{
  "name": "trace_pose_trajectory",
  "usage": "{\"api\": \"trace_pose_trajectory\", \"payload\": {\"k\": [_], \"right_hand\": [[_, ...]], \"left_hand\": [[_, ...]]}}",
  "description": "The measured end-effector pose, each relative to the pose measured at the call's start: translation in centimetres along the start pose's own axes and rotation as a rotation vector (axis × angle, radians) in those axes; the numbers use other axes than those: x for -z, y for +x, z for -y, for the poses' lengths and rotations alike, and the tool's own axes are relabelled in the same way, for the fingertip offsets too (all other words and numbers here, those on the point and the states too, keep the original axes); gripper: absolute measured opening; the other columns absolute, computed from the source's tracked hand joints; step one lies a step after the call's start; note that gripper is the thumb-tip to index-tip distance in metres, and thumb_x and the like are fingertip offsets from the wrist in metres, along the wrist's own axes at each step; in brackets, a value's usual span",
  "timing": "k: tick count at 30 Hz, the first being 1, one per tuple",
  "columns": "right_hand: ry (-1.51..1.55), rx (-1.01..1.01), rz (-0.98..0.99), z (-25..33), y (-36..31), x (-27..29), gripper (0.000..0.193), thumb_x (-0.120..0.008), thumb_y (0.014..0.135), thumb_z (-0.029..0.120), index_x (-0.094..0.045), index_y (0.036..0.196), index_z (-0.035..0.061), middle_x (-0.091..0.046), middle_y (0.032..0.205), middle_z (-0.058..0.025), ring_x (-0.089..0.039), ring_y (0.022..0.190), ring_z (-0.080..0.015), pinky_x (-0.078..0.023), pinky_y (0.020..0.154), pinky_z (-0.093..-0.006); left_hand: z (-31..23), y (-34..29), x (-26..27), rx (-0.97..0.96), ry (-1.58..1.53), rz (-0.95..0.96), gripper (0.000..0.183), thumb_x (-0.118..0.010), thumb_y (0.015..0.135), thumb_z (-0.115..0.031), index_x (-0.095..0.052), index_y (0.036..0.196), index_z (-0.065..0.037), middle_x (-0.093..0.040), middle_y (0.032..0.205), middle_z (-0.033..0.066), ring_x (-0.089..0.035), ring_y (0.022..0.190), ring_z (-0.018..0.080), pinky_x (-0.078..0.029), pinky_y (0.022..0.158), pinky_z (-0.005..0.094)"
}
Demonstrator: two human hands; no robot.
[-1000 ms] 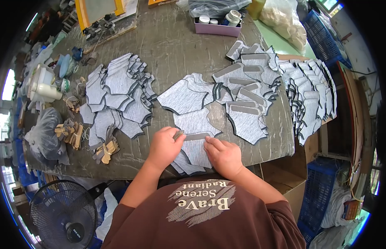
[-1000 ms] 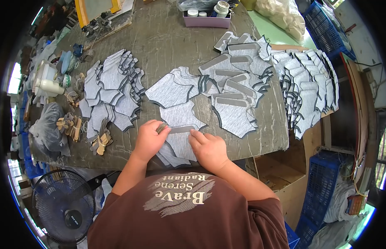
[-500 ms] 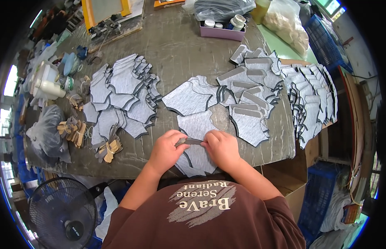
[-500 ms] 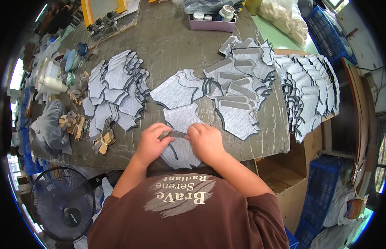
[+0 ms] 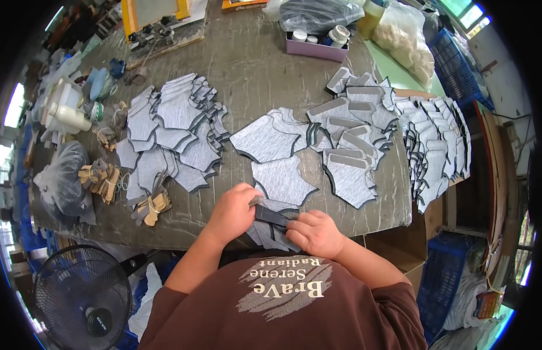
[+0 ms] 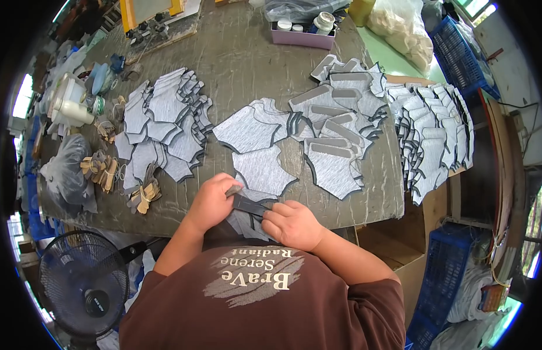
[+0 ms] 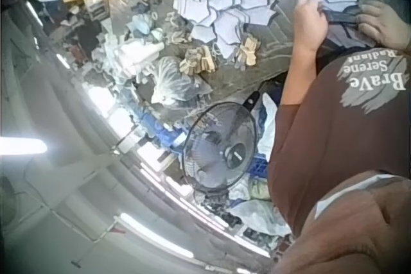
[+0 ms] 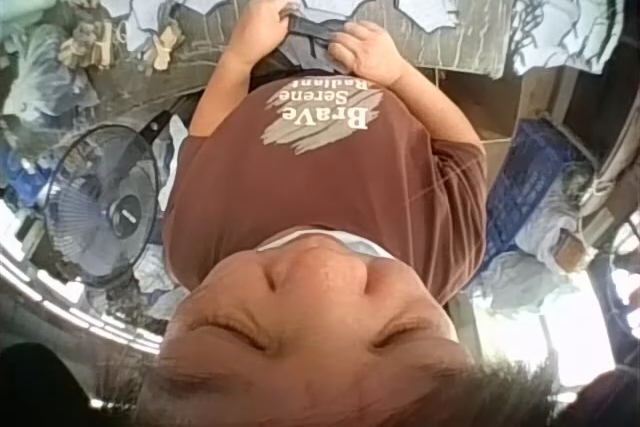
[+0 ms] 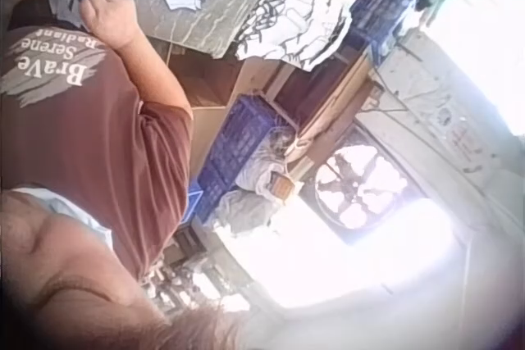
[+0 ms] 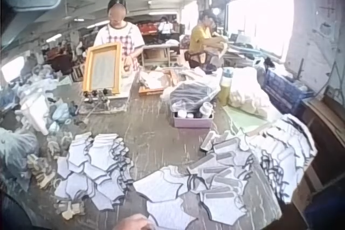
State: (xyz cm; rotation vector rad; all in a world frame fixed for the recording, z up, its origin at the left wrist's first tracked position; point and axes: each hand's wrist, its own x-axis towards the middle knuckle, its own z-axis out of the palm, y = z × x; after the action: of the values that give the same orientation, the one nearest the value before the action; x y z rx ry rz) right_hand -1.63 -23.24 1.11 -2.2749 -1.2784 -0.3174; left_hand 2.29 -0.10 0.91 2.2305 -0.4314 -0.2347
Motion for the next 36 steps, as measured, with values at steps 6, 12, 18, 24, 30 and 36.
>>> {"api": "trace_pose_trajectory", "payload": {"k": [6, 12, 18, 24, 30, 36], "right_hand": [[-0.038, -0.074, -0.13, -0.8, -0.7, -0.5, 0.014, -0.062, 0.068, 0.015, -0.057, 0.082, 0.0107, -0.061, 0.088, -0.0006, -0.055, 0.072, -0.016, -0.042, 0.059, -0.0293], [0.022, 0.028, -0.151, -0.6, -0.8, 1.0, 0.013, -0.061, 0.07, 0.014, -0.058, 0.082, 0.0104, -0.06, 0.086, -0.0028, -0.054, 0.069, -0.0175, -0.042, 0.058, -0.0305], [-0.006, -0.476, -0.417, -3.4, -1.8, 8.2, 0.022, -0.069, 0.064, -0.004, -0.054, 0.077, 0.0068, -0.059, 0.072, -0.0056, -0.055, 0.063, -0.0251, -0.041, 0.056, -0.035], [-0.491, -0.658, -0.24, -7.9, -2.5, 9.1, 0.011, -0.067, 0.077, 0.006, -0.064, 0.087, 0.0061, -0.06, 0.089, -0.0088, -0.06, 0.074, -0.028, -0.047, 0.065, -0.0367], [0.461, -0.756, -0.233, -1.8, 2.0, 3.0, 0.008, -0.066, 0.08, 0.004, -0.066, 0.088, 0.0016, -0.063, 0.08, -0.0108, -0.061, 0.069, -0.0226, -0.048, 0.062, -0.0312], [0.864, -0.817, -0.157, 1.1, 5.5, -0.5, 0.008, -0.067, 0.082, 0.005, -0.067, 0.086, -0.0016, -0.064, 0.071, -0.0067, -0.055, 0.063, -0.0092, -0.045, 0.058, -0.0249]], "left_hand": [[0.8, -0.4, 0.1, -0.002, -0.265, 0.05, 0.016, -0.059, 0.069, 0.005, -0.064, 0.084, 0.001, -0.058, 0.085, 0.0121, -0.059, 0.077, 0.027, -0.046, 0.067, 0.0325], [2.3, -0.2, 0.3, 0.044, -0.136, -0.036, 0.019, -0.067, 0.071, -0.003, -0.059, 0.084, 0.007, -0.059, 0.088, 0.0096, -0.057, 0.078, 0.0208, -0.045, 0.069, 0.0293], [2.0, -0.9, 1.2, 0.12, -0.175, -0.006, 0.025, -0.072, 0.072, -0.009, -0.062, 0.088, 0.008, -0.06, 0.087, 0.0121, -0.057, 0.076, 0.0208, -0.045, 0.068, 0.0295], [0.7, -1.1, -0.4, 0.255, -0.127, -0.116, 0.024, -0.07, 0.078, -0.013, -0.063, 0.089, 0.007, -0.06, 0.082, 0.0117, -0.059, 0.065, 0.0186, -0.045, 0.058, 0.0302], [-0.7, -2.2, -0.8, 0.244, -0.46, -0.213, 0.022, -0.057, 0.09, -0.014, -0.06, 0.103, 0.004, -0.059, 0.081, 0.0091, -0.054, 0.061, 0.0099, -0.043, 0.055, 0.0245], [-2.5, -2.2, -0.8, -0.027, -0.383, -0.104, 0.033, -0.043, 0.097, -0.013, -0.05, 0.123, 0.004, -0.057, 0.096, 0.0158, -0.055, 0.074, 0.0208, -0.045, 0.068, 0.03]]}}
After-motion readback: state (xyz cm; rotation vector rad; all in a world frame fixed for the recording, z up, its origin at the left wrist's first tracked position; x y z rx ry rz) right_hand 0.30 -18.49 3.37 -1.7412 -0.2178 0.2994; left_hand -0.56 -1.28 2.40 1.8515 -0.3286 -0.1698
